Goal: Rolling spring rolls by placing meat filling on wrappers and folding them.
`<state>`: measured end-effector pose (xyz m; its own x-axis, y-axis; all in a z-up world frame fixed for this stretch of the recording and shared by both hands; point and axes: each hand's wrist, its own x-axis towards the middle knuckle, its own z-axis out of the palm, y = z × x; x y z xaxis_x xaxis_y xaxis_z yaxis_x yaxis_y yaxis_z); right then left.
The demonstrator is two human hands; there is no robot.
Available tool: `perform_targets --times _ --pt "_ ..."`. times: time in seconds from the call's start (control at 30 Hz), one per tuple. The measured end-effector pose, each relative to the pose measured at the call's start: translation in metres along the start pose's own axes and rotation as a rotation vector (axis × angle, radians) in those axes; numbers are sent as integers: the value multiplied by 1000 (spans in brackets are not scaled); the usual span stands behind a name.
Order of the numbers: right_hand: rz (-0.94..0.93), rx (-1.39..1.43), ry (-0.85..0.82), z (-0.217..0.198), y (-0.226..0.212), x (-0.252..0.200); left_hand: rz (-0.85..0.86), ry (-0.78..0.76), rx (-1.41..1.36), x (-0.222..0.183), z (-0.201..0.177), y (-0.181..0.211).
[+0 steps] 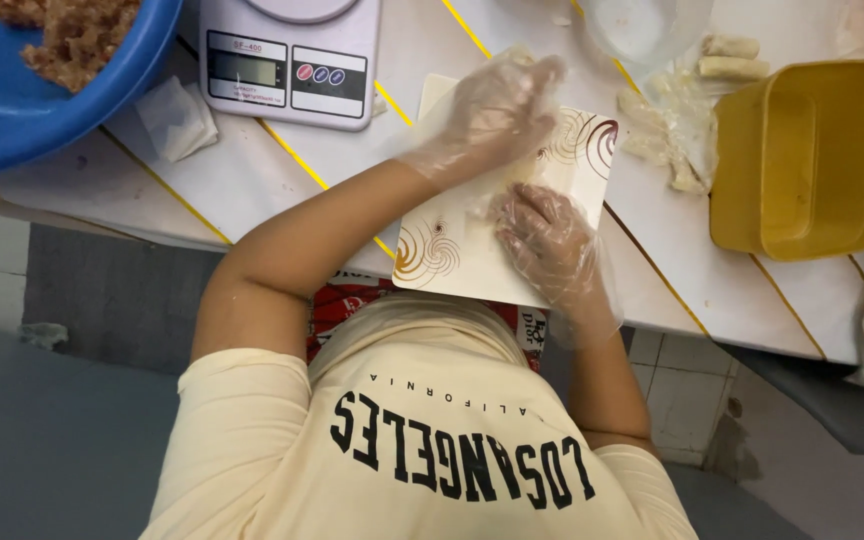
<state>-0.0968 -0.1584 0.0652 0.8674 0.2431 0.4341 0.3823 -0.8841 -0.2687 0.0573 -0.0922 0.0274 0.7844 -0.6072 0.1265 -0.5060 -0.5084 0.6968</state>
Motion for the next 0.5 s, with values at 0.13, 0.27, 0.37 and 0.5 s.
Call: perform_targets --times 0.13,0.27,0.37,0.5 --pt "24 58 -15 3 -2 -3 359 93 -1035 15 14 -9" --pt "-24 16 87 8 -5 -6 13 102 -133 28 1 -7" --pt "-42 2 148 12 -4 -9 -220 -32 -185 20 -21 14" --pt "-117 19 265 26 5 -15 -151 -53 -57 24 -12 12"
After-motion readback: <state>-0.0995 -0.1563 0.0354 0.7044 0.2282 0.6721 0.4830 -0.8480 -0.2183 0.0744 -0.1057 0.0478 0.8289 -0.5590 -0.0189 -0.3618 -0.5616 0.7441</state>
